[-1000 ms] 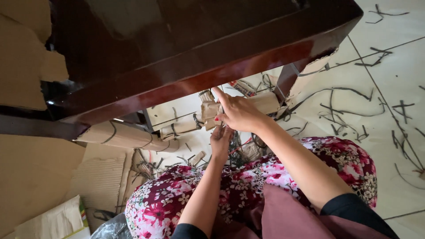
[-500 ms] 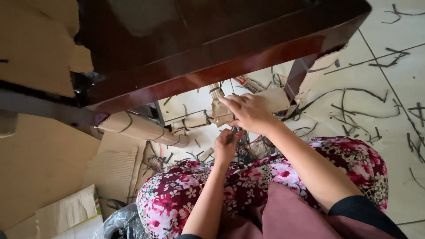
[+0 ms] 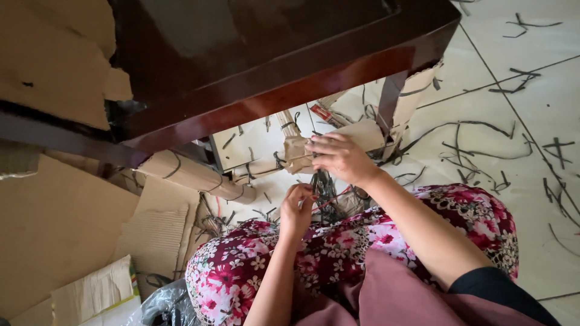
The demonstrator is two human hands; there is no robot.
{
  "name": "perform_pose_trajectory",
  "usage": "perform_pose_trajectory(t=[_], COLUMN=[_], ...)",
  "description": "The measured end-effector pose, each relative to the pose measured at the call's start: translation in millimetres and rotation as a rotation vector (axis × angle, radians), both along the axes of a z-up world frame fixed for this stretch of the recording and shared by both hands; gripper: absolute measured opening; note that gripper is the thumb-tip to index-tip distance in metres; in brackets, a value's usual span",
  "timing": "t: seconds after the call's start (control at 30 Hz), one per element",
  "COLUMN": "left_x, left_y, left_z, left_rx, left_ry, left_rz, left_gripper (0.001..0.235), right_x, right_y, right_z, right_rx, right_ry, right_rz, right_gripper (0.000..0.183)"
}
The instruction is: The person sits on the floor and ties black cords around the legs of a wooden stool that are wrapped in cardboard. They use scissors to cut the cords after tying them. The person repeats this process for multiple legs of the stool.
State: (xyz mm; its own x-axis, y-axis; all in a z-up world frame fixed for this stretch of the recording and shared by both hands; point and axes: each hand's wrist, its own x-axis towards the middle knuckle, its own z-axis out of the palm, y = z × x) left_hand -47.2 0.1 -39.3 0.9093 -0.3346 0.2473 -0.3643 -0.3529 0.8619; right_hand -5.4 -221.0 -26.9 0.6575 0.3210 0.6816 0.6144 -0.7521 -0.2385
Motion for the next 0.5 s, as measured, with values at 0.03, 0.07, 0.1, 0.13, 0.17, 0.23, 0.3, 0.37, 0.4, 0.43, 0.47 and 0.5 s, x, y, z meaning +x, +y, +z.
perform_pose_trajectory(t=[0.03,0.07,0.1,0.13,0.17,0.23,0.3,0.37,0.4,0.43,0.47,0.5], left_x=[-1.4,-2.6,-3.3,-3.4,-3.9,-3.1,1.4,0.1,-1.1,1.2,3.5,4.5], left_y=[0.8,1.7,1.2,-0.5,-2.0,-3.2,-2.7,-6.0,-7.7,-8.4,-8.9,-10.2], left_z=[3.6,7.0,10.4,12.5,14.0,10.7,1.8,11.7,16.0,18.4,20.6,22.4], left_rx=[-0.002,0.017,0.035,0.031,0.012,-0.009,0.004,-0.019,-0.041,-0.038,-0.048,-0.061], left_ry=[0.002,-0.008,-0.017,-0.016,-0.014,-0.011,-0.046,-0.057,-0.068,-0.062,-0.094,-0.125], left_rz=[0.002,-0.005,-0.015,-0.015,-0.015,-0.015,-0.029,-0.032,-0.032,-0.034,-0.058,-0.078], left_gripper=[0.010,0.009,0.009,0.009,0.008,0.008,0.010,0.010,0.012,0.012,0.011,0.011], right_x=[-3.3,-6.3,-9.5,-11.4,-13.8,-13.8,-8.0,-2.8,-0.6,-0.9,-1.1,-2.0], right_y=[-1.6,-3.1,-6.1,-6.0,-5.7,-3.5,0.0,3.5,5.3,5.1,5.1,4.5], right_z=[4.8,9.5,14.6,18.9,22.5,19.3,6.6,-5.1,-11.9,-10.8,-9.9,-8.8], right_rx=[-0.002,-0.002,-0.003,-0.007,-0.027,-0.049,-0.016,-0.030,-0.043,-0.040,-0.025,-0.012], right_ry=[0.002,0.061,0.120,0.121,0.154,0.187,0.091,0.006,-0.078,-0.073,-0.092,-0.110], right_rz=[0.002,0.021,0.037,0.036,0.026,0.016,-0.049,-0.087,-0.121,-0.123,-0.110,-0.093], right_gripper=[0.013,0.007,0.013,0.013,0.019,0.024,0.016,0.011,0.008,0.008,0.008,0.009])
